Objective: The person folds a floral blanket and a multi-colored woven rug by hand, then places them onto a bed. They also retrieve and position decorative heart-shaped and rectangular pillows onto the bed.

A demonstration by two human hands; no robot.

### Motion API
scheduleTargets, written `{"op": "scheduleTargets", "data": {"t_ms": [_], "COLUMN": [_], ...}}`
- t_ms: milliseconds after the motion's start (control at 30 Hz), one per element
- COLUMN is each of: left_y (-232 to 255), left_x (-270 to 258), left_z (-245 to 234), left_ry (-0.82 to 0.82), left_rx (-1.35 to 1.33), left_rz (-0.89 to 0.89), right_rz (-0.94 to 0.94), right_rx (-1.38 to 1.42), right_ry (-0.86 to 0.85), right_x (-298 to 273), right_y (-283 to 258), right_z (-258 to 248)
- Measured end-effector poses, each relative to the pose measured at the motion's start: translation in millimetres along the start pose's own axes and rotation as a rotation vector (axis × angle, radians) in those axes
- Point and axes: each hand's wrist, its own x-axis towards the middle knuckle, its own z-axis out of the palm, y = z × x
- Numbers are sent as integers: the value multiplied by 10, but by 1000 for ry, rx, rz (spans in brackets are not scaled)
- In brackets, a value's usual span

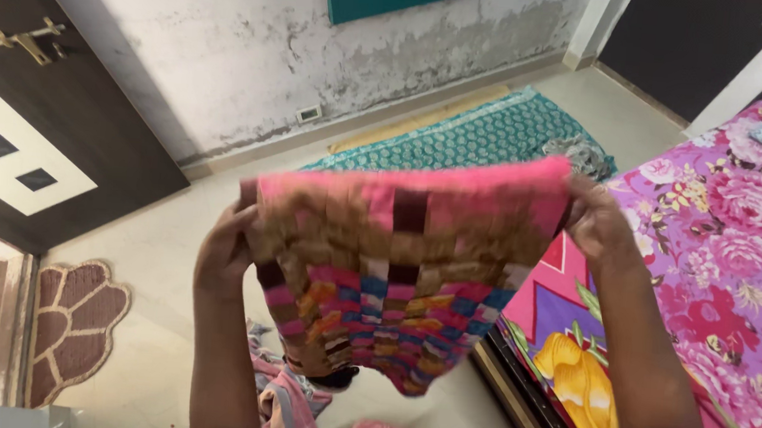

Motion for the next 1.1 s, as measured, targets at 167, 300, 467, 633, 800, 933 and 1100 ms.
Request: {"op": "scheduleTargets", "data": {"t_ms": [167, 300, 467, 633, 800, 933, 1100], "left_y": [-597, -1245, -1415, -472, 30, -527, -1291], "left_x": [162, 108, 84, 323, 319, 577, 838], "left_z": [-396, -886, -753, -272, 162, -74, -576], "left_ry": [156, 310, 272, 81, 35, 294, 409], "left_rx": [392, 330, 187, 263, 192, 585, 154], "left_rz": [-191, -299, -340, -166, 114, -31, -131], "right_rz": [304, 507, 701, 503, -68, 212, 209], "right_rx": [-478, -381, -358, -240, -75, -551, -553], "right_ry": [-98, 41, 389, 61, -306, 9, 261], "right_x": [108, -152, -157, 100, 251, 493, 520], "right_y": [631, 1397, 1647, 713, -104, 488, 929], "right_z": [-57, -641, -910, -585, 134, -341, -831]}}
